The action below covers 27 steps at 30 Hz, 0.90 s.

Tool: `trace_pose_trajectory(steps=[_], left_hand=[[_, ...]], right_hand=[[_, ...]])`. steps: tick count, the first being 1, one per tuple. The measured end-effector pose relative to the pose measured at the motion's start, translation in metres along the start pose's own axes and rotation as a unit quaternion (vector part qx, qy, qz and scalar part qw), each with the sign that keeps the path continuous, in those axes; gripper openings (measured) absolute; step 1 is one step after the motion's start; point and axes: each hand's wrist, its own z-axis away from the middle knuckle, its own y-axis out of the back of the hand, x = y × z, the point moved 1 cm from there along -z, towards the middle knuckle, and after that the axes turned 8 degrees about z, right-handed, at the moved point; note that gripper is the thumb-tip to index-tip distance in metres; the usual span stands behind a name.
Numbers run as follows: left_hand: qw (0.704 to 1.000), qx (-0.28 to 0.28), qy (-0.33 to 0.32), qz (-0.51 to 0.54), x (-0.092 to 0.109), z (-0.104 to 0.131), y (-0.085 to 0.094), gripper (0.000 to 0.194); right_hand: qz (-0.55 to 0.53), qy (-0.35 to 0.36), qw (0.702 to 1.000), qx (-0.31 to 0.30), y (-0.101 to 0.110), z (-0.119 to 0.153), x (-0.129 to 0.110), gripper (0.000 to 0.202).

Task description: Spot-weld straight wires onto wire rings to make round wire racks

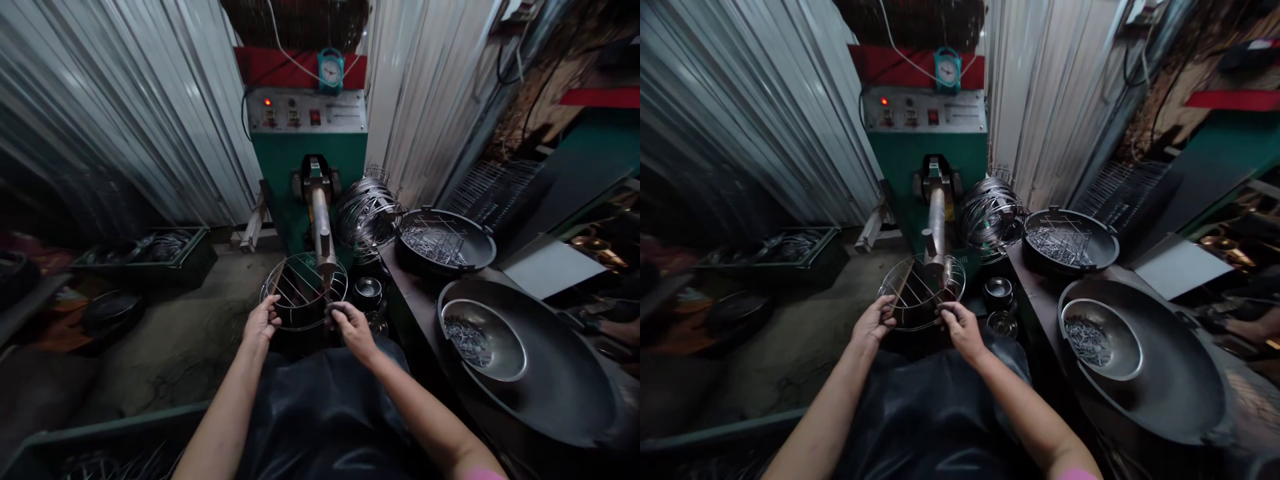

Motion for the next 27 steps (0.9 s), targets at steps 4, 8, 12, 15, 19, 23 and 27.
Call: trace_pose_trajectory(steps=[4, 8, 12, 15, 19, 23, 27], left_hand=[[0.999, 0.013, -0.025, 0.028, -0.001, 0.012, 0.0, 0.041], [0.997, -0.005, -0.068, 0.03, -0.003, 0.021, -0.008, 0.042], [0.997, 0.0, -0.069, 0.033, -0.006, 0.024, -0.016, 0.044], [0.997, 0.009, -0.063, 0.035, -0.007, 0.021, -0.02, 0.046], [0.997, 0.013, -0.067, 0.03, -0.007, 0.017, -0.024, 0.046], [0.997, 0.019, -0.069, 0.02, -0.006, 0.014, -0.026, 0.044], [0.997, 0.025, -0.072, 0.012, -0.007, 0.01, -0.029, 0.045]], right_hand=[[0.09, -0.007, 0.996, -0.028, -0.018, -0.009, 0.011, 0.012], [0.11, -0.024, 0.993, -0.025, -0.013, -0.011, 0.023, 0.011], [0.094, -0.015, 0.995, -0.015, -0.005, -0.012, 0.021, 0.013], [0.083, -0.016, 0.996, -0.017, -0.002, -0.014, 0.018, 0.013], [0.069, -0.024, 0.997, -0.027, 0.001, -0.019, 0.018, 0.014], [0.063, -0.025, 0.997, -0.027, 0.003, -0.023, 0.018, 0.015], [0.056, -0.022, 0.998, -0.029, 0.004, -0.028, 0.016, 0.014]])
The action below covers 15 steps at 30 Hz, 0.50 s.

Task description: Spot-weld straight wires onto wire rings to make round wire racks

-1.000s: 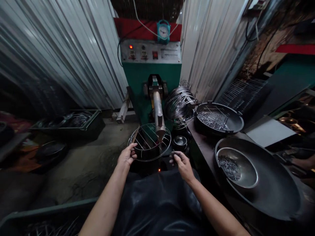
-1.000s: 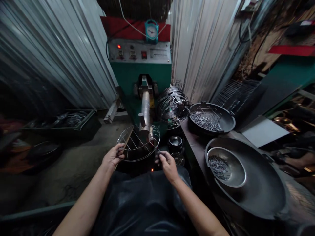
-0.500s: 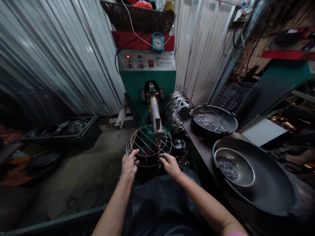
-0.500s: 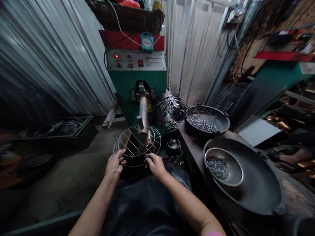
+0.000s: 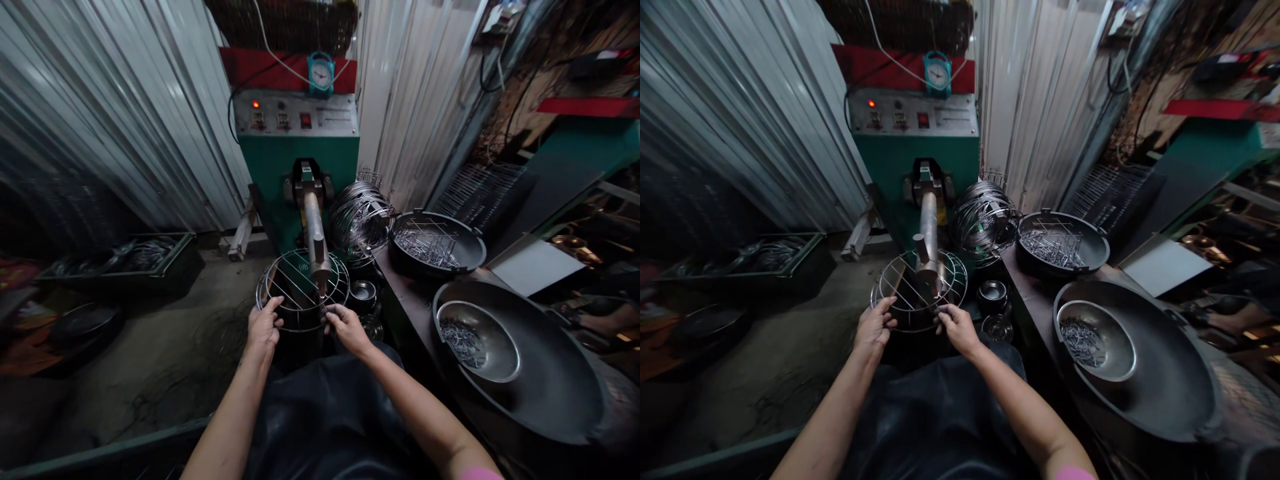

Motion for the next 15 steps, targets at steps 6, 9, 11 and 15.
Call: trace_pose_trajectory(steps=[6, 9, 11, 15], left_hand=[[1.0, 0.018, 0.005, -0.009, 0.002, -0.005, -0.006, 0.041], [0.999, 0.03, 0.012, -0.019, 0.002, -0.007, -0.009, 0.037], [0.999, 0.027, 0.008, -0.017, 0.002, -0.008, -0.011, 0.038], [0.999, 0.031, 0.01, -0.034, 0.004, -0.01, -0.01, 0.039]], right_hand=[[-0.009, 0.003, 1.0, 0.003, 0.003, -0.009, -0.003, 0.012], [-0.01, 0.001, 1.0, 0.003, 0.002, -0.013, -0.004, 0.012], [-0.018, -0.01, 1.0, 0.001, 0.0, -0.015, -0.005, 0.013], [-0.016, -0.026, 1.0, 0.005, -0.003, -0.011, -0.005, 0.016]])
